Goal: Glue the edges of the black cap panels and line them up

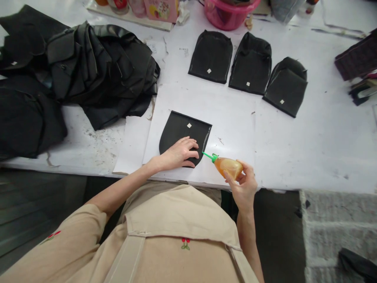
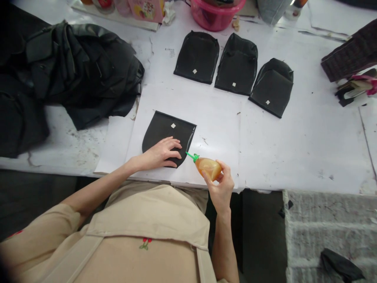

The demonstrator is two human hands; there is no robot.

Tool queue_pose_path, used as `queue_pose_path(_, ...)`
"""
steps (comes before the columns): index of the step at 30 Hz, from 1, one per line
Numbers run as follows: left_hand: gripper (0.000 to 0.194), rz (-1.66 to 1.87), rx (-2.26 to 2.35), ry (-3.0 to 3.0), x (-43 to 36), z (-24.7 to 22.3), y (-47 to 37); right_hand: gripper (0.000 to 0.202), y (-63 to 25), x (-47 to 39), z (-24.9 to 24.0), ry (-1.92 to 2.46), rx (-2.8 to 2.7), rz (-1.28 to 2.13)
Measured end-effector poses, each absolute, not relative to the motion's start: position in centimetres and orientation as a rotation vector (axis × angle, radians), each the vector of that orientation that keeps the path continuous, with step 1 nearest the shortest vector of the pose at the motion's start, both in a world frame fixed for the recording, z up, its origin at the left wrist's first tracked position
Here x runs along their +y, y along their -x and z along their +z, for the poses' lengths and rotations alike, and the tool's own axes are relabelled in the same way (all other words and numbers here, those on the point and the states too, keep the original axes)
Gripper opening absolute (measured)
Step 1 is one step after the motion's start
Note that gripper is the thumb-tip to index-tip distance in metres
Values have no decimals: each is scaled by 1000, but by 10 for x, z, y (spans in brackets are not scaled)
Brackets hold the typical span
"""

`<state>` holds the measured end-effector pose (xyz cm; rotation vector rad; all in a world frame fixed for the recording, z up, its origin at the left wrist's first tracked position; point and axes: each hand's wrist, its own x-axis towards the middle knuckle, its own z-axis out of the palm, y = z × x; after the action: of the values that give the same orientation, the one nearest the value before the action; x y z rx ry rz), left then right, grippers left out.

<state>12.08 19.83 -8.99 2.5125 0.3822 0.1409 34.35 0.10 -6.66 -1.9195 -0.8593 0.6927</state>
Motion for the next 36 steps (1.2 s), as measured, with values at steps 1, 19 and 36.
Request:
queue_pose_path(1, 20, 165, 405, -2488, 196, -94, -119, 59, -342, 0, -66, 1914, -856, 703)
queue_pose_path(19, 15, 246, 389, -2420, 202, -106, -115, 56, -330, -25, -66, 1909, -863, 721)
queue_pose_path(36, 10, 267, 368, -2485, 196, -110, -114, 54, -319, -35, -66, 1911, -886, 714)
